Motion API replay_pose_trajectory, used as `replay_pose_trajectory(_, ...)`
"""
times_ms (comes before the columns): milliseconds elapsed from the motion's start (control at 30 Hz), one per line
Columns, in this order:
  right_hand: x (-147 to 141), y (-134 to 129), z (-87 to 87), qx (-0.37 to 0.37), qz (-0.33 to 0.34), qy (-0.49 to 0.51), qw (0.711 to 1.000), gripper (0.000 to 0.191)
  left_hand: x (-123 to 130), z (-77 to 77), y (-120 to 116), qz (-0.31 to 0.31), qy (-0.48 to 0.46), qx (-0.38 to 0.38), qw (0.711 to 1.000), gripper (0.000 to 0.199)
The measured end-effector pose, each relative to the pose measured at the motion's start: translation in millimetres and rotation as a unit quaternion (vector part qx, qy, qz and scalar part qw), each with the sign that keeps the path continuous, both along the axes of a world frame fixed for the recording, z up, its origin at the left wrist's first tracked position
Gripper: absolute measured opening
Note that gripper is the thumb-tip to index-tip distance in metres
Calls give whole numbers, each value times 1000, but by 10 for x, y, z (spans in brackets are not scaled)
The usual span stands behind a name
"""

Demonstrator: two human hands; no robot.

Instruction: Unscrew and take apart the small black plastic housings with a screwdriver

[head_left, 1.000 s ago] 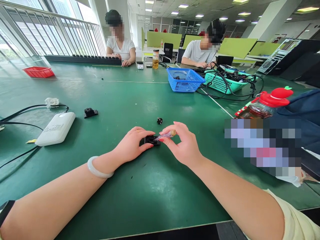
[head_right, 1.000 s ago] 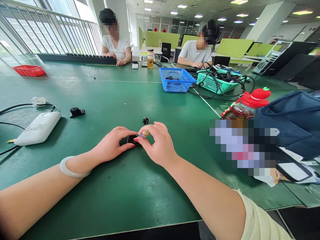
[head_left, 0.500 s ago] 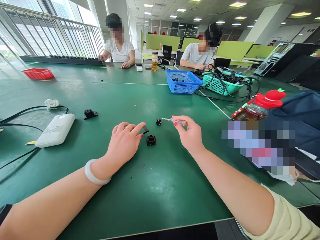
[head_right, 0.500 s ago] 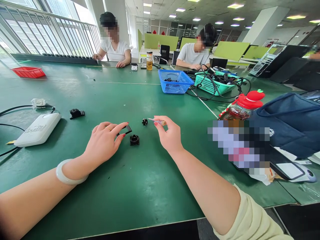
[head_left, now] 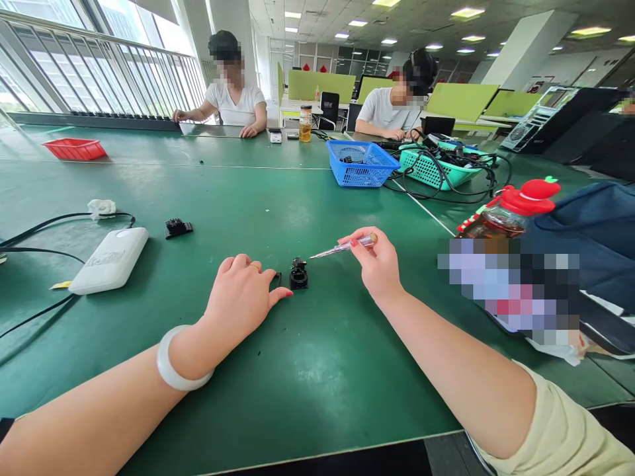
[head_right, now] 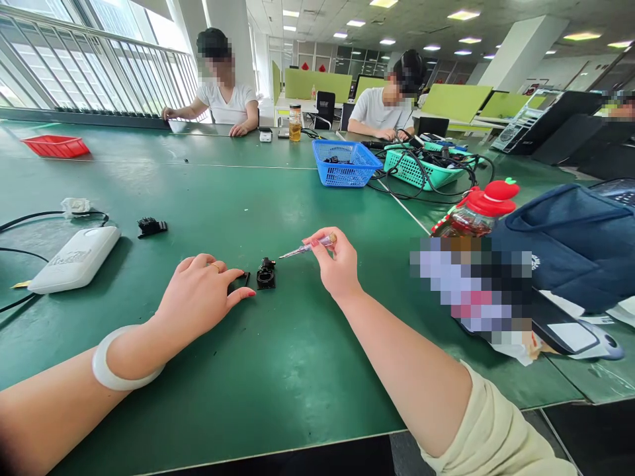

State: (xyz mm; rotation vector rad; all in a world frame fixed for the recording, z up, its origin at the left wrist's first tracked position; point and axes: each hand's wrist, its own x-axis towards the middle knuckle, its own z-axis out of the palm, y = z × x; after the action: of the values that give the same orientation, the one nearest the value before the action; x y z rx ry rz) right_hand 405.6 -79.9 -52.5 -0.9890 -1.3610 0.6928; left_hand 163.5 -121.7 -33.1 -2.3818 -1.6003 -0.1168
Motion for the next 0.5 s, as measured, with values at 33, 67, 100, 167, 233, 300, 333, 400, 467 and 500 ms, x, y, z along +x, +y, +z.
replay_pose_trajectory(33,-7,-8,4,3,4,6,1000,22,10,5,0,0,-9,0,1000,44)
replay_pose_trajectory(67,-17,-16,5,1,12,6,1000,22,19,1,5,-2,-23,1,1000,44)
replay_pose_trajectory(100,-29,-24,5,-5,24,1,1000,23,26,-12,16,-11,-43,0,999,45)
replay_pose_trajectory(167,-56,-42,4,-23,55,-5,998,23,32,-69,53,-51,-98,-18,994,49)
replay_pose_trajectory(233,-74,-53,1,-26,62,12,998,22,28,-150,100,-110,-158,-63,979,56)
replay_pose_trajectory(300,-73,-47,-3,-17,36,52,998,21,25,-226,148,-153,-202,-114,960,62)
replay_pose_trajectory(333,-66,-36,-8,-11,16,74,997,21,27,-253,168,-163,-217,-133,953,62)
replay_pose_trajectory(400,-44,-2,-18,-6,-19,112,993,19,45,-273,202,-166,-233,-156,945,58)
replay_pose_trajectory(467,-20,38,-27,-17,-41,152,987,16,76,-254,221,-162,-241,-167,942,51)
replay_pose_trajectory(500,-10,58,-29,-30,-51,176,983,14,92,-236,226,-162,-244,-171,941,48)
